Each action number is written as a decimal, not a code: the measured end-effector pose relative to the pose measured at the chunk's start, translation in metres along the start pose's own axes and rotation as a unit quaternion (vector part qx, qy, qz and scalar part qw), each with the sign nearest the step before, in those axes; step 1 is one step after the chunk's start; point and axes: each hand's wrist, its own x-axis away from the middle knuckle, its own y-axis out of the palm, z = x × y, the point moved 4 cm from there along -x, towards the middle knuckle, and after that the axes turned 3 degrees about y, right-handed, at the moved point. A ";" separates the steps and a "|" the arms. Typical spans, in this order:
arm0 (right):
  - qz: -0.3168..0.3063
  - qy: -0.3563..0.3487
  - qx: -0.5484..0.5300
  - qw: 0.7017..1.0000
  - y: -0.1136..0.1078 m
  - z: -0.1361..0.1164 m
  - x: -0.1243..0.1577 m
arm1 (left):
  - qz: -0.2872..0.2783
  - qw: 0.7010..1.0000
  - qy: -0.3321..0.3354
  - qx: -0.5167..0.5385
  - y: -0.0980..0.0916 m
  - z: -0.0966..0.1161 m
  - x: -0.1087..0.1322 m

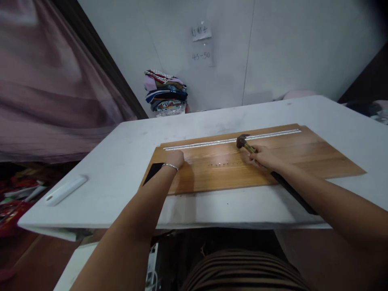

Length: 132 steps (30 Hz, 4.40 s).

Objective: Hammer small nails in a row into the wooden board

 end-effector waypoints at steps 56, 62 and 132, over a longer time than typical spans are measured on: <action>0.051 -0.075 0.179 0.980 0.004 -0.007 -0.010 | 0.054 0.907 0.227 0.352 0.037 0.174 0.025; 0.057 -0.070 0.185 0.979 0.004 -0.008 -0.008 | 0.062 0.910 0.236 0.335 0.039 0.175 0.024; -0.036 0.101 -0.197 0.974 0.006 -0.043 0.089 | 0.171 0.973 0.099 0.116 0.038 0.074 0.032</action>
